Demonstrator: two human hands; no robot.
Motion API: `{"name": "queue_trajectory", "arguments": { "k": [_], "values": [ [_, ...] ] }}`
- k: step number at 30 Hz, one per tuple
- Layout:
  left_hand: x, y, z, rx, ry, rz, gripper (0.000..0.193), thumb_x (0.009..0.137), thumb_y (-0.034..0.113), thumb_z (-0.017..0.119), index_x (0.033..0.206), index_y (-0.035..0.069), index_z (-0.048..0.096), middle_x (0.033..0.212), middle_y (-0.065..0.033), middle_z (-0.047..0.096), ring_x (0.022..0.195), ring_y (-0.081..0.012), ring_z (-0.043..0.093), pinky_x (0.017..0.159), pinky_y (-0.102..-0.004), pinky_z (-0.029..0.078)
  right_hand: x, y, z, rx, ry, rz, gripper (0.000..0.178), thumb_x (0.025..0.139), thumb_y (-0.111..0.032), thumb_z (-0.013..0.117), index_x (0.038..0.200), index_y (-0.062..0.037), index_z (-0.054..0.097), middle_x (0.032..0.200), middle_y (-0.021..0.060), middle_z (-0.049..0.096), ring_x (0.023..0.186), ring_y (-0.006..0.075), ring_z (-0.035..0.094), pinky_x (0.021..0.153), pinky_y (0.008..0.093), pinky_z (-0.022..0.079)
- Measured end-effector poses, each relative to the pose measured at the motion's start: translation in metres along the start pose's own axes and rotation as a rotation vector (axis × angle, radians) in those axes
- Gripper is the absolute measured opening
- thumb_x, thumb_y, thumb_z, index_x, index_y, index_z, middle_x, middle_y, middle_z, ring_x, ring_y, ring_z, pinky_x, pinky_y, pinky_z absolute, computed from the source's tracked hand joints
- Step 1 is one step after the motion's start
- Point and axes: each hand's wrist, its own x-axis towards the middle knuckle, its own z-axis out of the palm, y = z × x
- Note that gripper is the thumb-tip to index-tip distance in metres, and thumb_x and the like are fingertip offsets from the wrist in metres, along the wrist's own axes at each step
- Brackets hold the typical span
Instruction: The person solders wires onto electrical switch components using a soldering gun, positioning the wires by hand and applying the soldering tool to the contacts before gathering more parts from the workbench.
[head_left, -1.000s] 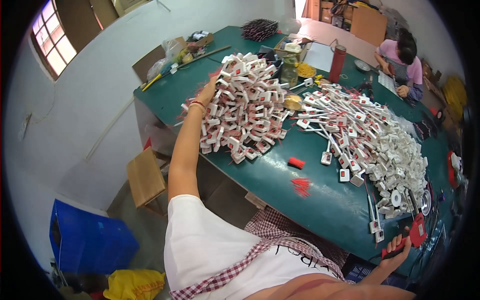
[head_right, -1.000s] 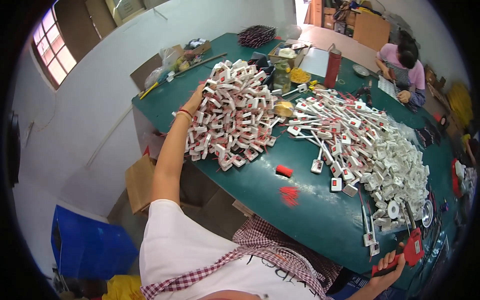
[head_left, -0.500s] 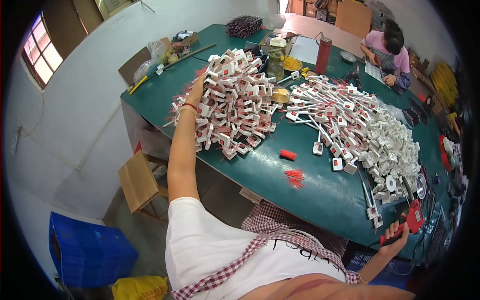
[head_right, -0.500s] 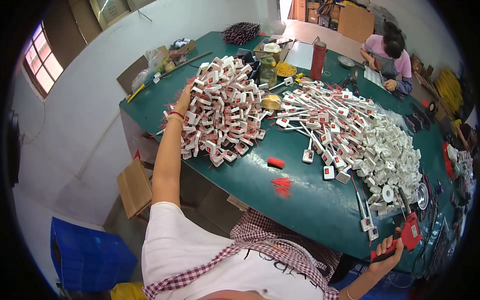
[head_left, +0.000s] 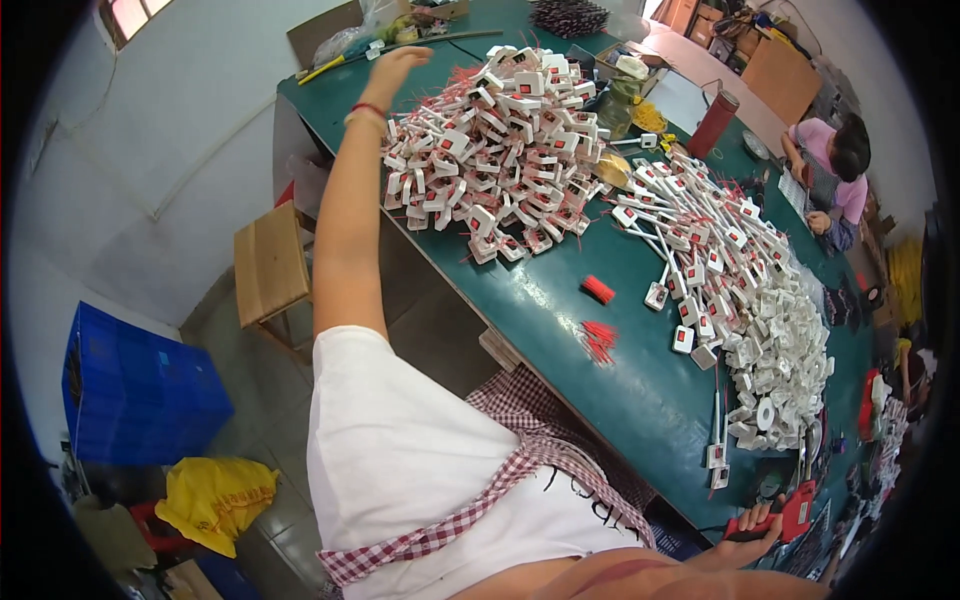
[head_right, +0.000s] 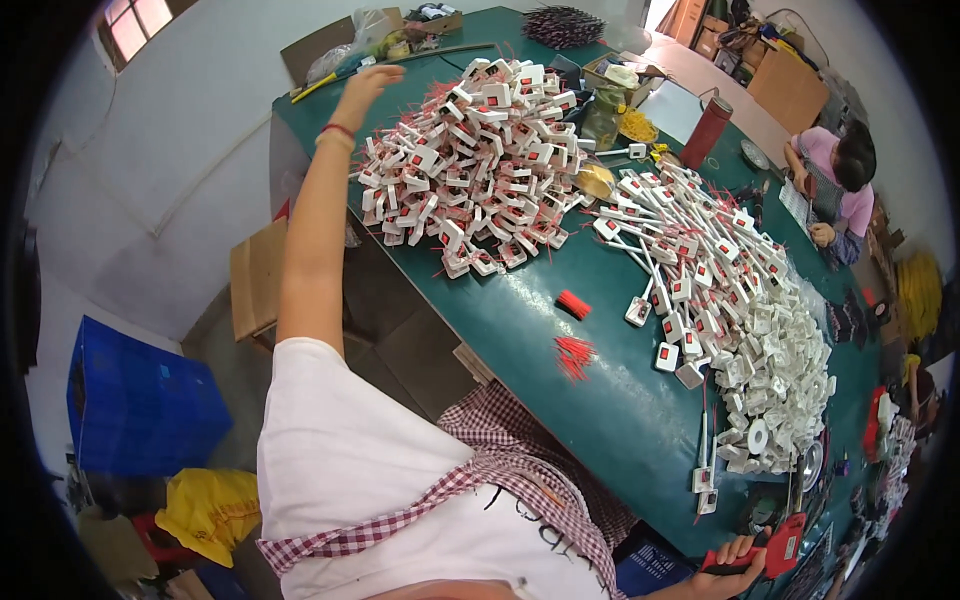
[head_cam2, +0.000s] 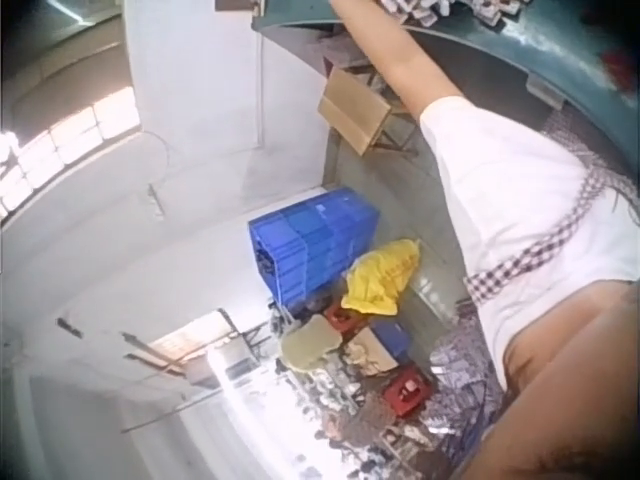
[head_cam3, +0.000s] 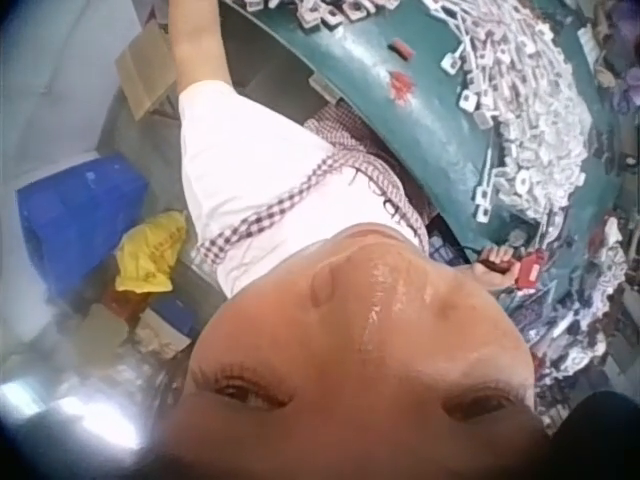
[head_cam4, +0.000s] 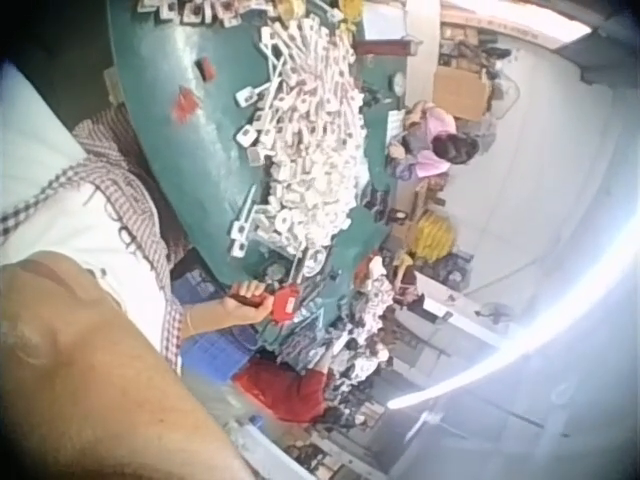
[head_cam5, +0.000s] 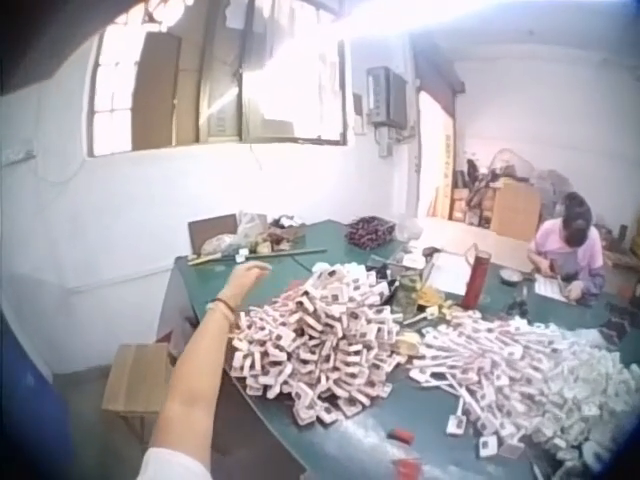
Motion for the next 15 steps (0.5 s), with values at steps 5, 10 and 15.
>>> {"name": "queue_trajectory", "arguments": {
  "k": [5,10,15],
  "values": [
    [-0.065,-0.03,-0.032,0.006,0.594,0.068,0.021,0.089,0.009,0.05,0.096,0.0,0.067,0.089,-0.0061,0.067,0.079,-0.0127,0.06,0.075,-0.0254,0.047,0.008,0.002,-0.008,0.07,0.012,0.027,0.041,0.097,-0.02,0.046,0.13,0.004,0.039,0.073,0.0037,0.039,0.055,0.0085,0.037,0.042,0.0206,0.036],
    [-0.194,0.097,0.132,-0.143,0.288,0.315,0.012,0.092,0.01,0.052,0.09,0.002,0.06,0.084,-0.0052,0.062,0.078,-0.0145,0.058,0.07,-0.0276,0.046,-0.008,-0.004,-0.019,0.117,0.031,0.016,0.042,0.096,-0.017,0.046,0.13,0.0059,0.037,0.073,0.0032,0.038,0.056,0.0086,0.036,0.044,0.0211,0.036],
    [-0.296,0.158,0.28,-0.153,-0.86,0.662,0.018,0.084,0.006,0.061,0.102,0.004,0.058,0.098,-0.0104,0.062,0.093,-0.0247,0.059,0.082,-0.0349,0.046,-0.018,-0.01,-0.018,0.16,0.009,0.019,0.044,0.096,-0.021,0.047,0.13,0.0064,0.037,0.072,0.0038,0.038,0.057,0.0094,0.037,0.045,0.0225,0.035]
  ]
}}
